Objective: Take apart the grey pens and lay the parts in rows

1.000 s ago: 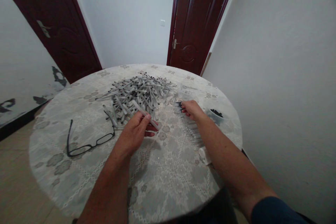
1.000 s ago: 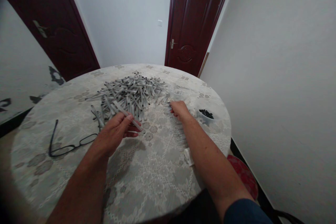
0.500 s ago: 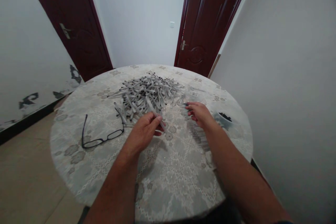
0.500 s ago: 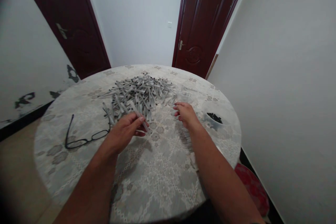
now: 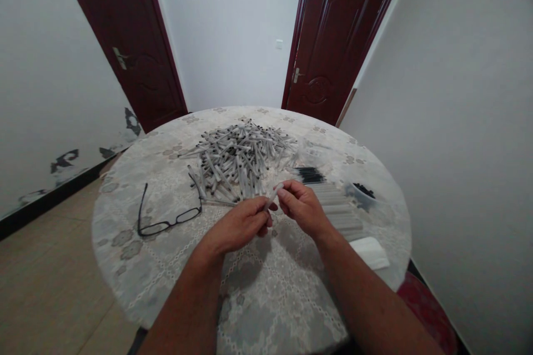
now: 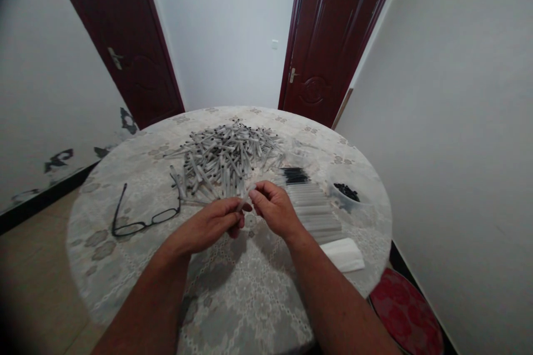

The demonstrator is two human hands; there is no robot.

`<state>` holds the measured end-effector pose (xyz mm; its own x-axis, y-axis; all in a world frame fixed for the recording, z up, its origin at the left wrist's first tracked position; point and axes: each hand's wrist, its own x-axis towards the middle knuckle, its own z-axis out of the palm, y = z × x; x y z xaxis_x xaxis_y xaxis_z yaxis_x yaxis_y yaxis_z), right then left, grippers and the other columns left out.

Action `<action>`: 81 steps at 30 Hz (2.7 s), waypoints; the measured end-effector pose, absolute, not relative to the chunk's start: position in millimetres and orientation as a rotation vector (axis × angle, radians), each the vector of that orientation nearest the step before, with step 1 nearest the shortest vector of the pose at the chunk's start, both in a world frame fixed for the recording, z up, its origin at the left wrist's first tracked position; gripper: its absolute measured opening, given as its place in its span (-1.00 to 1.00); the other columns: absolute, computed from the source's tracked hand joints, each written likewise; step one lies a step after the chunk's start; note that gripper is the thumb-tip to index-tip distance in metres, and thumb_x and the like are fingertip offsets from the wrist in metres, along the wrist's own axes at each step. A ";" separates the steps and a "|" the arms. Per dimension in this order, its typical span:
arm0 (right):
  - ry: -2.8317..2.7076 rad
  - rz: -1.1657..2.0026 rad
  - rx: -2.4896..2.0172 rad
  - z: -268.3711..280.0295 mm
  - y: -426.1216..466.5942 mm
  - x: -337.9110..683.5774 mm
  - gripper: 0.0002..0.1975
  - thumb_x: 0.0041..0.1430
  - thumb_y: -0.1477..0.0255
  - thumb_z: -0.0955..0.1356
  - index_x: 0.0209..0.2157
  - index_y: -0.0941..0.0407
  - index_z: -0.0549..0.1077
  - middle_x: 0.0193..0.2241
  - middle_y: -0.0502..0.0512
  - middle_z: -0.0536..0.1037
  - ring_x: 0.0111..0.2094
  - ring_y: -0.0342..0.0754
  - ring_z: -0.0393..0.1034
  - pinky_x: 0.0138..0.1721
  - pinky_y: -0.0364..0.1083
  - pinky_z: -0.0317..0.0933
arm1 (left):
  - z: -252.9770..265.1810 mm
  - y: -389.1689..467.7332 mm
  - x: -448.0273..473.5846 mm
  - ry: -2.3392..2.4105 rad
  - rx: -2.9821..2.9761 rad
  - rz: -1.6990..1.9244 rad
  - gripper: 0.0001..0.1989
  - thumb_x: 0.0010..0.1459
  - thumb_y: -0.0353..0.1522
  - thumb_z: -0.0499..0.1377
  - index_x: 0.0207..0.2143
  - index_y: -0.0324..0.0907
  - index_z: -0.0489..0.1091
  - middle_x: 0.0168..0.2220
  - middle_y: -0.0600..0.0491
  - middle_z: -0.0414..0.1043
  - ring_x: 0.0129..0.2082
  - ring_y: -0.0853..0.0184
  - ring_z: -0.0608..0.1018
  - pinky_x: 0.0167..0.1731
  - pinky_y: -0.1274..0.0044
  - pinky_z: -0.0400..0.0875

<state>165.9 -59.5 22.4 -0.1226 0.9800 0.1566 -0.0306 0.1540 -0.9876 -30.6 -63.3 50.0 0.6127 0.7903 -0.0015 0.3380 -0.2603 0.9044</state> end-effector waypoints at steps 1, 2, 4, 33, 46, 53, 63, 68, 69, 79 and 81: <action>-1.385 1.193 -1.008 22.4 -60.7 165.3 -0.75 0.22 0.20 0.41 -0.25 0.11 0.48 -0.60 -0.13 0.37 -0.61 -0.21 0.18 -0.56 -0.21 0.08 | 49.9 -62.7 -30.3 0.923 1.887 0.587 -0.78 0.29 -0.29 0.02 -0.33 -0.14 0.40 -0.46 0.10 0.42 -0.45 0.33 0.48 -0.36 0.50 0.35; -1.414 1.184 -1.004 22.5 -61.9 164.6 -0.78 0.21 0.23 0.42 -0.27 0.10 0.47 -0.57 -0.11 0.40 -0.59 -0.21 0.20 -0.54 -0.21 0.11 | 49.8 -62.0 -29.8 0.936 1.922 0.609 -0.73 0.33 -0.25 0.00 -0.36 -0.14 0.39 -0.46 0.10 0.40 -0.44 0.33 0.47 -0.36 0.50 0.34; -1.457 1.147 -1.002 22.3 -63.9 163.2 -0.82 0.21 0.28 0.42 -0.29 0.10 0.46 -0.53 -0.09 0.44 -0.56 -0.21 0.24 -0.52 -0.21 0.14 | 49.2 -60.6 -27.8 0.959 1.982 0.674 -0.62 0.39 -0.16 -0.04 -0.41 -0.13 0.36 -0.45 0.08 0.39 -0.42 0.32 0.46 -0.34 0.49 0.32; -1.417 1.018 -1.021 22.6 -71.7 156.8 -0.75 0.26 0.20 0.40 -0.26 0.11 0.55 -0.67 -0.12 0.36 -0.66 -0.20 0.18 -0.62 -0.20 0.08 | 47.6 -67.5 -19.2 1.032 2.150 0.785 -0.53 0.45 -0.11 -0.12 -0.35 -0.09 0.45 -0.36 0.01 0.51 -0.36 0.23 0.49 -0.28 0.44 0.26; -1.394 0.983 -1.390 25.5 -50.4 210.3 -0.73 0.15 0.21 0.40 -0.29 0.14 0.56 -0.59 -0.05 0.44 -0.65 -0.18 0.25 -0.65 -0.20 0.13 | 41.6 -50.3 -34.9 1.189 1.964 0.946 -0.67 0.31 -0.27 -0.08 -0.31 -0.13 0.45 -0.36 0.01 0.49 -0.29 0.19 0.50 -0.22 0.41 0.33; -1.748 0.938 -1.600 39.2 -31.8 231.8 -0.82 0.15 0.34 0.38 -0.38 0.16 0.56 -0.56 0.01 0.52 -0.63 -0.18 0.28 -0.65 -0.22 0.12 | 40.2 -49.9 -37.3 1.123 1.963 0.860 -0.63 0.37 -0.21 -0.07 -0.38 -0.12 0.43 -0.30 0.01 0.53 -0.28 0.23 0.54 -0.21 0.43 0.34; -1.401 0.526 -1.558 52.4 -22.0 243.3 -0.58 0.24 0.30 0.32 0.05 0.20 0.52 -0.26 0.17 0.63 -0.55 -0.14 0.39 -0.56 -0.15 0.27 | 42.1 -53.2 -33.9 1.043 1.703 0.902 -0.85 0.30 -0.22 0.10 -0.26 -0.10 0.32 -0.33 0.08 0.51 -0.35 0.27 0.55 -0.39 0.48 0.39; -1.667 0.837 -1.407 38.6 -78.6 187.1 -0.74 0.29 0.26 0.35 -0.13 0.11 0.58 -0.42 0.02 0.59 -0.50 -0.13 0.42 -0.47 -0.16 0.26 | 47.6 -54.6 -30.9 0.922 1.614 0.908 -0.82 0.27 -0.21 0.16 -0.29 -0.13 0.35 -0.39 0.10 0.44 -0.39 0.30 0.53 -0.43 0.49 0.45; -1.692 0.867 -1.377 37.0 -87.2 177.5 -0.76 0.30 0.26 0.35 -0.15 0.09 0.57 -0.42 0.00 0.58 -0.48 -0.13 0.43 -0.44 -0.16 0.26 | 48.8 -55.0 -30.5 0.902 1.614 0.915 -0.82 0.26 -0.22 0.17 -0.29 -0.14 0.36 -0.40 0.10 0.43 -0.39 0.31 0.52 -0.41 0.50 0.46; -1.781 0.601 -1.144 34.8 -138.4 148.8 -0.89 0.31 0.49 0.31 -0.18 0.06 0.47 -0.37 -0.03 0.54 -0.36 -0.12 0.43 -0.28 -0.14 0.27 | 54.6 -57.4 -31.0 0.748 1.594 0.878 -0.81 0.25 -0.23 0.24 -0.29 -0.17 0.44 -0.48 0.12 0.44 -0.51 0.39 0.48 -0.45 0.55 0.41; -1.874 0.512 -1.031 34.5 -146.6 147.3 -0.74 0.30 0.57 0.25 -0.08 0.07 0.49 -0.16 0.06 0.60 -0.17 -0.08 0.48 -0.09 -0.09 0.30 | 54.1 -56.7 -31.4 0.731 1.582 0.852 -0.79 0.23 -0.21 0.27 -0.32 -0.18 0.44 -0.49 0.11 0.45 -0.52 0.39 0.47 -0.46 0.56 0.39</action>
<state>147.3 -146.6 34.5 -0.2394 0.8226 0.5157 0.4461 0.5650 -0.6941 -31.4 -56.7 54.1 0.5443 0.8279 0.1355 0.0086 -0.1670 0.9859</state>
